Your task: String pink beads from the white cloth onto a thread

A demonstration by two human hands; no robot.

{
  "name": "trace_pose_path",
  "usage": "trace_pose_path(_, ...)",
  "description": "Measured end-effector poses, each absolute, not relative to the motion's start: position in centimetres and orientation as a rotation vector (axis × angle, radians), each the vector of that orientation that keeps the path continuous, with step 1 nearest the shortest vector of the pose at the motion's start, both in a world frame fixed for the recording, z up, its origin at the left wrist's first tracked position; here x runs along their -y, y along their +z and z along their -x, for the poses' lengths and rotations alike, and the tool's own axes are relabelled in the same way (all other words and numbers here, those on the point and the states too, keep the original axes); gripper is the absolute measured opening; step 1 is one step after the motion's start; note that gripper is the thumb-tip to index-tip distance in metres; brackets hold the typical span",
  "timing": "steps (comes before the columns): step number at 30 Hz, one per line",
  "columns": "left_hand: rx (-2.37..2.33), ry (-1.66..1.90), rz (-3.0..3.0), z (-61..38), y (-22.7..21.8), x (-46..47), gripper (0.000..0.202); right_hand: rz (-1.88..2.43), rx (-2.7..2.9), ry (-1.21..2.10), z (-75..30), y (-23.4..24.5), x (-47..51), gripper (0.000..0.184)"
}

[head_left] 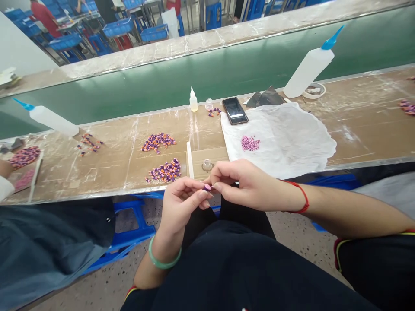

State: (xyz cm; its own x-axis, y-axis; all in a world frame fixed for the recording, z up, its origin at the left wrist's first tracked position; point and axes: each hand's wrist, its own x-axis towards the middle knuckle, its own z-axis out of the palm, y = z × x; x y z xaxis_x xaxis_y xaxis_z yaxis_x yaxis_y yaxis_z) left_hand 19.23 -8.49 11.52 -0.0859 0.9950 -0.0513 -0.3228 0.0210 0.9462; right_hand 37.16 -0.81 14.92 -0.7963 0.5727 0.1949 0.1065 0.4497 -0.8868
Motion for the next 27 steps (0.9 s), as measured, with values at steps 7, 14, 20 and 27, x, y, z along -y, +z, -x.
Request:
trace_pose_path(7,-1.022,1.405,-0.869,-19.6,11.7,8.4,0.028,0.541,2.287,1.189,-37.2,15.2,1.1,0.012)
trace_pose_path(14,-1.082,1.357,-0.886,-19.4,11.9,8.6,0.034,0.499,2.396,1.075,-37.1,15.9,1.0,0.013)
trace_pose_path(20,-1.069,1.330,-0.855,-19.0,11.9,8.9,0.033,0.462,2.531,0.974,-37.0,16.6,0.9,0.016)
trace_pose_path(27,-1.064,1.353,-0.772,-19.1,12.5,9.6,0.033,0.392,2.547,0.880,-36.5,16.4,1.1,0.017)
